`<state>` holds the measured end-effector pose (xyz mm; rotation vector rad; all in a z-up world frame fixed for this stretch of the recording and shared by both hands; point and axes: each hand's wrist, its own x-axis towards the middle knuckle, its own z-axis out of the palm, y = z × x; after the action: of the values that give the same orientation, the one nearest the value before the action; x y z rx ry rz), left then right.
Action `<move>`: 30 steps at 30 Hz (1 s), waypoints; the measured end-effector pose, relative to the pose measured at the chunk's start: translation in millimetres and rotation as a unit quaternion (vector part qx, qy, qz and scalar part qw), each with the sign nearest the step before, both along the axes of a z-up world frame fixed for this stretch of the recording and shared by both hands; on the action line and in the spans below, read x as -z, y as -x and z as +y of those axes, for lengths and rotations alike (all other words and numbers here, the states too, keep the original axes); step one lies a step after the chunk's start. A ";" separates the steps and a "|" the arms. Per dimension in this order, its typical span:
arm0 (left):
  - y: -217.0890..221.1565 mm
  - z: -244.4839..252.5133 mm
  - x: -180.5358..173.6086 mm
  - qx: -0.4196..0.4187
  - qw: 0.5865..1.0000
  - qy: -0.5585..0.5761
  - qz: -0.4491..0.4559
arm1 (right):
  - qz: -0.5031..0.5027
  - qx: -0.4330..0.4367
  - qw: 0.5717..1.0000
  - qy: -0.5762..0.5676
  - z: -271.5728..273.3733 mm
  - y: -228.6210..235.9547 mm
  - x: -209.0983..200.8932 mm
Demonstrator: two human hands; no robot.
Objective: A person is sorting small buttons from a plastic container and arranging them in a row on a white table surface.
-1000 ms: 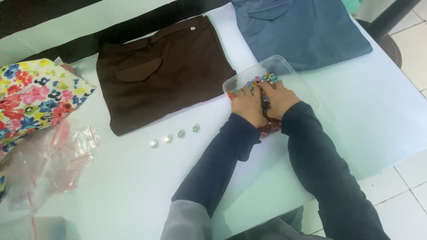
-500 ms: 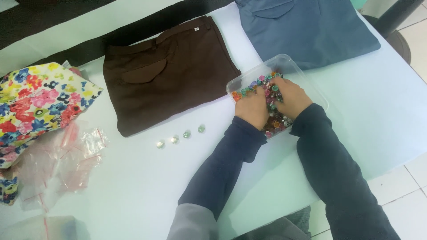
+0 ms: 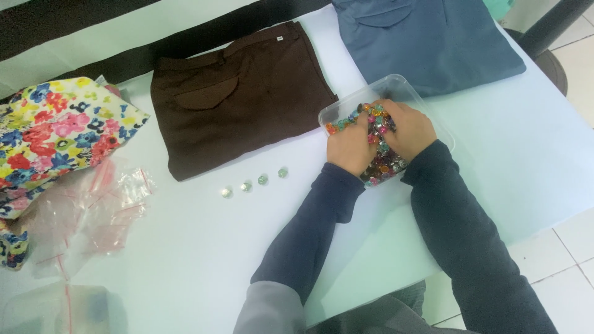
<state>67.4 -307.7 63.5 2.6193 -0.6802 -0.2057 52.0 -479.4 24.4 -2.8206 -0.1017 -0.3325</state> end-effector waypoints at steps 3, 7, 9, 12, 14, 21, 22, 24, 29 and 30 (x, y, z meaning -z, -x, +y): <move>9.5 5.9 -17.5 -0.006 1.000 0.003 0.016 | -0.014 0.022 0.998 0.064 4.8 0.4 -0.9; 2.6 0.2 3.2 -0.003 1.000 -0.014 -0.001 | 0.027 0.017 0.998 0.050 7.0 0.9 -4.6; 5.5 0.4 -5.9 -0.013 1.000 -0.026 0.005 | 0.019 0.019 0.999 0.043 11.6 2.2 -8.9; 8.6 1.4 -5.0 -0.013 1.000 -0.014 -0.004 | 0.008 0.013 0.999 0.041 16.7 7.4 -18.8; 8.5 2.0 -7.6 -0.012 1.000 -0.013 -0.006 | 0.006 0.012 0.999 0.029 20.8 9.0 -25.8; 2.4 -1.5 6.4 -0.014 0.999 -0.023 -0.030 | -0.063 -0.042 0.993 -0.090 14.2 4.6 -12.2; 0.9 -1.9 10.1 -0.013 0.999 -0.023 -0.035 | -0.067 -0.041 0.993 -0.090 14.3 1.7 -6.1; 1.1 -3.1 17.5 -0.014 0.999 -0.018 -0.038 | -0.077 -0.063 0.987 -0.123 14.2 -1.1 5.9; 0.7 -4.6 8.0 -0.022 0.999 -0.015 -0.032 | -0.123 -0.042 0.984 -0.118 17.9 5.3 -11.1; 0.7 -6.5 13.7 -0.028 0.999 -0.020 -0.029 | -0.146 -0.021 0.985 -0.092 22.4 10.9 -14.3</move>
<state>66.7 -314.2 49.8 2.6873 -0.6267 -0.1283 41.1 -457.0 38.7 -2.5662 -0.1832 -0.7050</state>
